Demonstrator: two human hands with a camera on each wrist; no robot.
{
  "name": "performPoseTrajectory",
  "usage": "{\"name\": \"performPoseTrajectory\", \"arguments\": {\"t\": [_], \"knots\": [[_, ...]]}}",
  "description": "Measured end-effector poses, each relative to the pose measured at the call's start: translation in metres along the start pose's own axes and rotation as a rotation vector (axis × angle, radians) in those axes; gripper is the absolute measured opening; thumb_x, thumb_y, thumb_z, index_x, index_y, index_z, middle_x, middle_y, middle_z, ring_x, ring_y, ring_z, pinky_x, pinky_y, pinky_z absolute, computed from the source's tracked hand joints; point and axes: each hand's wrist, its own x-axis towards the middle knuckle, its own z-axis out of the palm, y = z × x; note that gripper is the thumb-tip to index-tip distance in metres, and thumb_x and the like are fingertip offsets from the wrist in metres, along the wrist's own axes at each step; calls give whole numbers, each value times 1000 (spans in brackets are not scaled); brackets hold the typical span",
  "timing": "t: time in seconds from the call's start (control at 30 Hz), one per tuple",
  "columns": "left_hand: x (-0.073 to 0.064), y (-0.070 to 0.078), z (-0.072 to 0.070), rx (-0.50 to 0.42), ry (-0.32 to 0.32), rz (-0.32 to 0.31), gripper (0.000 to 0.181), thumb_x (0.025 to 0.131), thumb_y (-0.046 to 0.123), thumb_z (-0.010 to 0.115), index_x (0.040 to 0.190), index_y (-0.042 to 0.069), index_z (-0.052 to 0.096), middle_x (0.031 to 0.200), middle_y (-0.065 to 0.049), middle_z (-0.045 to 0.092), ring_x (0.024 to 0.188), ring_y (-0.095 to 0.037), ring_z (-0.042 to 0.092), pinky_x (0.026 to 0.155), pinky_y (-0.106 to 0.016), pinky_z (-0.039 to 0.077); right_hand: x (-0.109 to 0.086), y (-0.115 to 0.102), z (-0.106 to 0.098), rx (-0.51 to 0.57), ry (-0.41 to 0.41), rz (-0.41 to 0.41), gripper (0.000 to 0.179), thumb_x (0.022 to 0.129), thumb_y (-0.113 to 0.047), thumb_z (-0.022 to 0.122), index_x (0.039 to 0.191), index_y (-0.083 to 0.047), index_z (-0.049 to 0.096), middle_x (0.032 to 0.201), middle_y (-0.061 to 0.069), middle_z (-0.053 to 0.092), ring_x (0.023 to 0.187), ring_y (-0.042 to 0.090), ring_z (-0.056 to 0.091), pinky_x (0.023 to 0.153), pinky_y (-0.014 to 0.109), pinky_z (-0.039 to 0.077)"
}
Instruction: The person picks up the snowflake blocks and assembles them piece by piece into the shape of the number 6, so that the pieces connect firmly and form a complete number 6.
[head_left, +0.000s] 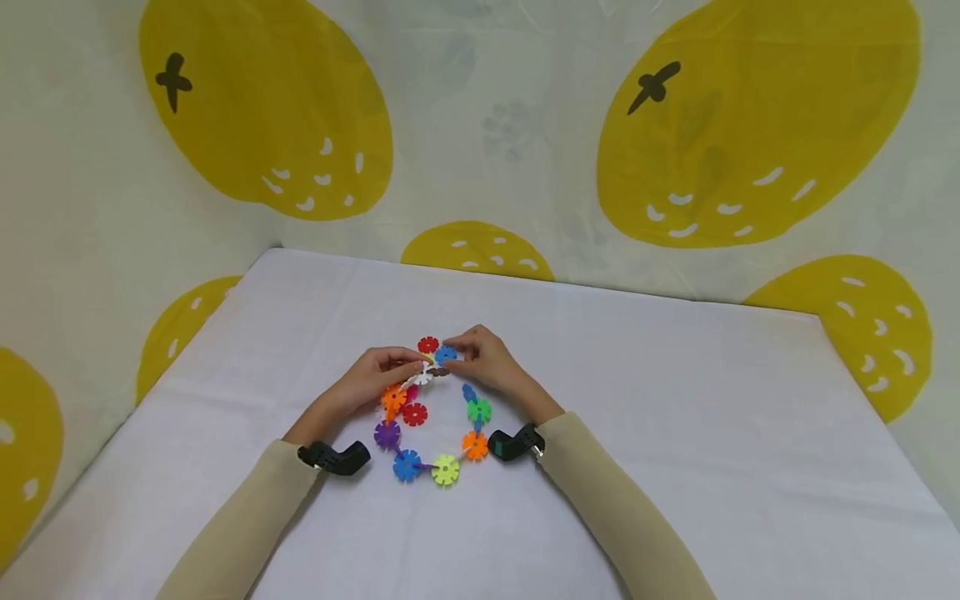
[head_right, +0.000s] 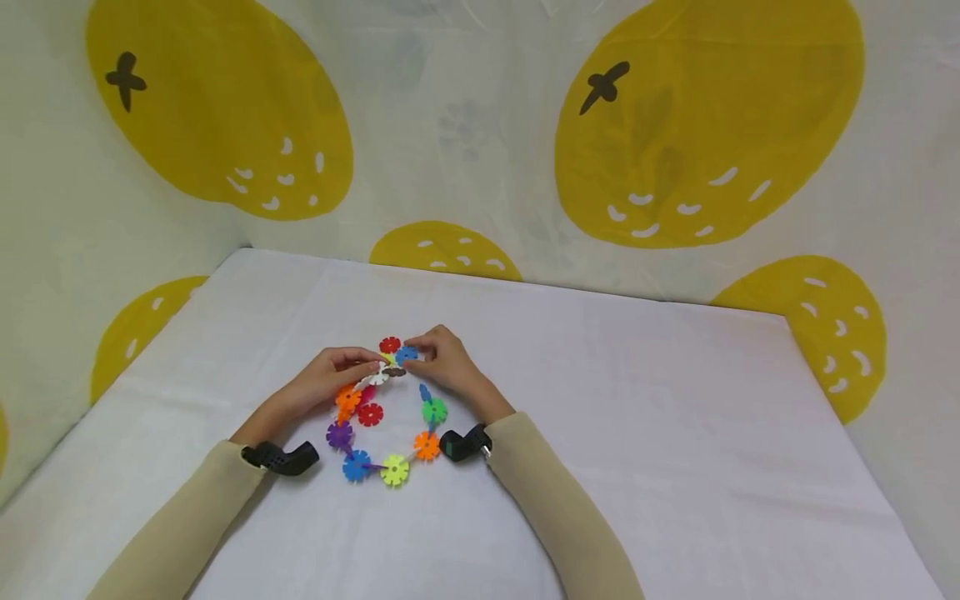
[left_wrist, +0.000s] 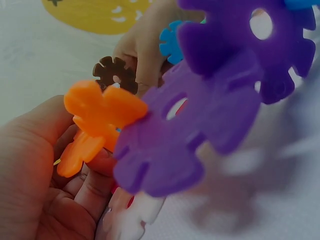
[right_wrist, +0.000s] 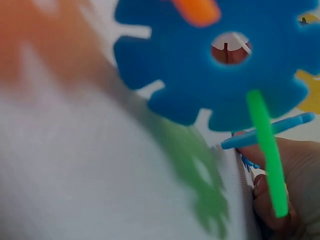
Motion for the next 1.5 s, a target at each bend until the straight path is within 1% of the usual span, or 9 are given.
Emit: {"name": "performPoseTrajectory", "arguments": {"t": [0.07, 0.17, 0.3, 0.4, 0.57, 0.77, 0.9, 1.2, 1.5], "knots": [[1, 0, 0, -2, 2, 0, 34, 98, 26, 61, 121, 1, 66, 112, -12, 68, 97, -21, 60, 82, -19, 51, 0, 0, -1, 8, -4, 15, 35, 85, -16, 76, 118, -5, 70, 91, 7, 52, 75, 15, 46, 66, 23, 37], [1, -1, 0, -7, 9, -2, 34, 98, 25, 61, 121, 1, 66, 111, -12, 68, 97, -20, 59, 82, -19, 51, -3, 0, -2, 59, 5, 36, 29, 86, -16, 75, 113, -5, 72, 89, 6, 57, 73, 14, 49, 66, 22, 40], [0, 0, -1, -3, 13, -2, 34, 98, 25, 60, 121, 1, 66, 111, -12, 68, 95, -20, 59, 81, -19, 50, -10, 1, -4, 183, 14, 69, 24, 89, -16, 72, 110, -3, 72, 81, 4, 64, 65, 12, 52, 60, 20, 43], [-1, 2, -1, 4, 17, 4, 34, 98, 25, 60, 120, 0, 66, 111, -11, 68, 94, -20, 59, 81, -19, 50, -14, 3, -6, 283, 4, 94, 24, 91, -15, 70, 112, -3, 70, 77, 4, 64, 58, 13, 53, 55, 21, 44], [0, 1, 1, 15, 27, 14, 34, 98, 26, 61, 120, 1, 66, 112, -11, 68, 95, -20, 59, 81, -20, 50, -19, 5, -12, 452, -28, 146, 25, 93, -11, 66, 116, -2, 68, 77, 4, 64, 61, 15, 57, 58, 22, 46], [-1, 1, 2, 32, 55, 7, 33, 97, 25, 61, 119, 2, 67, 111, -11, 68, 93, -20, 59, 79, -20, 50, -19, 8, -16, 634, -42, 186, 23, 92, -6, 65, 114, 2, 64, 79, 5, 67, 61, 13, 57, 58, 21, 48], [0, 1, 3, 40, 57, 5, 33, 97, 25, 61, 119, 2, 67, 112, -12, 68, 94, -20, 60, 80, -19, 50, -19, 8, -16, 661, -59, 194, 22, 90, -5, 67, 110, 3, 63, 79, 5, 68, 60, 13, 56, 58, 20, 48], [0, 1, 3, 36, 51, 7, 33, 97, 25, 61, 119, 1, 66, 112, -12, 68, 91, -20, 60, 79, -20, 51, -20, 3, -15, 658, -81, 204, 21, 90, -4, 67, 109, 5, 63, 79, 3, 67, 60, 12, 55, 58, 20, 48], [1, 0, 3, 18, 41, 23, 32, 97, 23, 62, 118, 0, 67, 102, -8, 69, 83, -19, 58, 73, -19, 50, -20, 5, -12, 687, -92, 186, 18, 90, -1, 67, 106, 4, 60, 79, 4, 68, 61, 13, 57, 63, 21, 52]]}}
